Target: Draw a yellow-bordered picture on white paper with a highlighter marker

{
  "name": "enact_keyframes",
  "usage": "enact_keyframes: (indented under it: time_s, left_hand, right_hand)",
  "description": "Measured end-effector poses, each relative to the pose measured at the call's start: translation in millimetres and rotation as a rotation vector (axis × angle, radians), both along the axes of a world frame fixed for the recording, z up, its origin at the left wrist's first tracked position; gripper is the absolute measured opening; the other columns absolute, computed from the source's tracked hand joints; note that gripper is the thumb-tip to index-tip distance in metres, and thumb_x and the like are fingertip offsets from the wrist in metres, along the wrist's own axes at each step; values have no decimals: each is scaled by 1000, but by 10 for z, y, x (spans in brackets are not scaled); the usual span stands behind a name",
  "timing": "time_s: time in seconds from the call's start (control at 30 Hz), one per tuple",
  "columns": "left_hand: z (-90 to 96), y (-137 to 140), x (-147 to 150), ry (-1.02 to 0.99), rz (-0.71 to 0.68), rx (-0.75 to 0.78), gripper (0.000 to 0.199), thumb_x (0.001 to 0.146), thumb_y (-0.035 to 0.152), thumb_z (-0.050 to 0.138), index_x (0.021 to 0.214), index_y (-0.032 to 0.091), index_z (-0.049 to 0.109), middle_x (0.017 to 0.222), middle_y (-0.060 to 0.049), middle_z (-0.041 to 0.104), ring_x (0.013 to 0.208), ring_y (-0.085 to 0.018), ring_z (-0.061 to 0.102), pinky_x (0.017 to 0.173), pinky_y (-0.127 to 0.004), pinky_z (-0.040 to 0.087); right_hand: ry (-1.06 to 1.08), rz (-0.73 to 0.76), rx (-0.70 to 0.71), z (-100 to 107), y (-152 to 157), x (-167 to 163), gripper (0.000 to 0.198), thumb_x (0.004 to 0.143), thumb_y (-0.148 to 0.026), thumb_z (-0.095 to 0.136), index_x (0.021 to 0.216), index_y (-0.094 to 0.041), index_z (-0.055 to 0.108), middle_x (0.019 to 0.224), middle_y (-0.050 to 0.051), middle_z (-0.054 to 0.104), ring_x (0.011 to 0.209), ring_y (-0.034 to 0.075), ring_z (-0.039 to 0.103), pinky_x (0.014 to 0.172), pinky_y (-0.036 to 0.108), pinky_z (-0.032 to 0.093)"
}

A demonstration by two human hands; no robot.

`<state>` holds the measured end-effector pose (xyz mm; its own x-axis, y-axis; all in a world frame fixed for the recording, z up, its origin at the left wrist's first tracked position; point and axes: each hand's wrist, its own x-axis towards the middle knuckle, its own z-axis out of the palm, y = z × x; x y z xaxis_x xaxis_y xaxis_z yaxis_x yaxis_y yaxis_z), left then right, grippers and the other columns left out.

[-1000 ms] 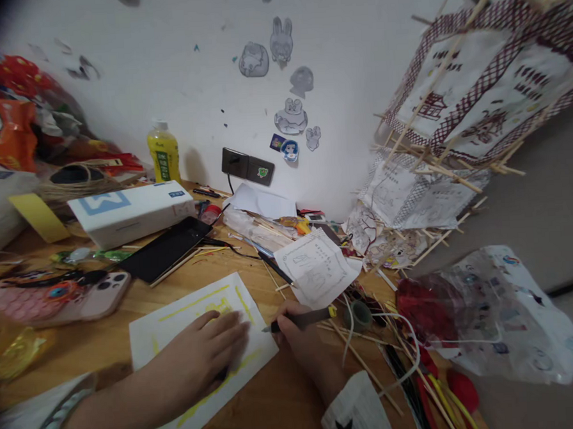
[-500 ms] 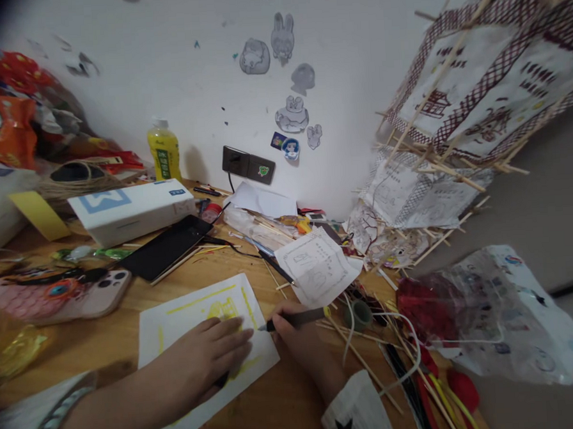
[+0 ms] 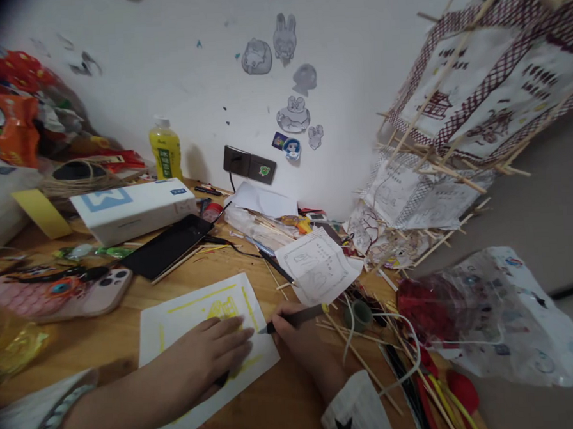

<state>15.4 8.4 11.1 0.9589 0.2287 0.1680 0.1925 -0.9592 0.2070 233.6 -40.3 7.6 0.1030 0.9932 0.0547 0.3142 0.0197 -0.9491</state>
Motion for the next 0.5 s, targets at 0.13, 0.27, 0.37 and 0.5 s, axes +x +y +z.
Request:
enact_keyframes:
  time_s: [0.13, 0.27, 0.37, 0.5]
  left_hand:
    - [24, -2, 7, 26, 1, -3, 43, 84, 15, 57, 127, 15, 55, 135, -10, 55, 119, -32, 49, 97, -48, 41]
    - [48, -6, 13, 28, 3, -3, 41, 84, 14, 56, 125, 15, 56, 134, -10, 56, 115, -31, 52, 95, -48, 42]
    - [39, -11, 13, -5, 2, 6, 38, 84, 13, 56, 122, 16, 57, 130, -10, 59, 113, -31, 53, 94, -47, 42]
    - [4, -8, 12, -43, 5, 28, 37, 84, 14, 58, 122, 16, 57, 129, -10, 59, 114, -30, 53, 95, -46, 41]
  right_hand:
    - [17, -24, 1, -10, -5, 8, 20, 74, -31, 52, 56, -21, 50, 48, -4, 46, 45, 11, 40, 45, 23, 30]
    - [22, -43, -8, 4, -6, -10, 17, 73, -30, 51, 59, -21, 53, 47, -5, 47, 44, 11, 40, 45, 23, 30]
    - [-1, -57, 0, 28, -8, -30, 15, 72, -27, 52, 58, -21, 53, 49, -5, 48, 47, 11, 42, 46, 23, 31]
    - [7, -62, -10, 34, -9, -33, 16, 71, -28, 52, 56, -21, 52, 47, -4, 48, 46, 11, 42, 45, 23, 30]
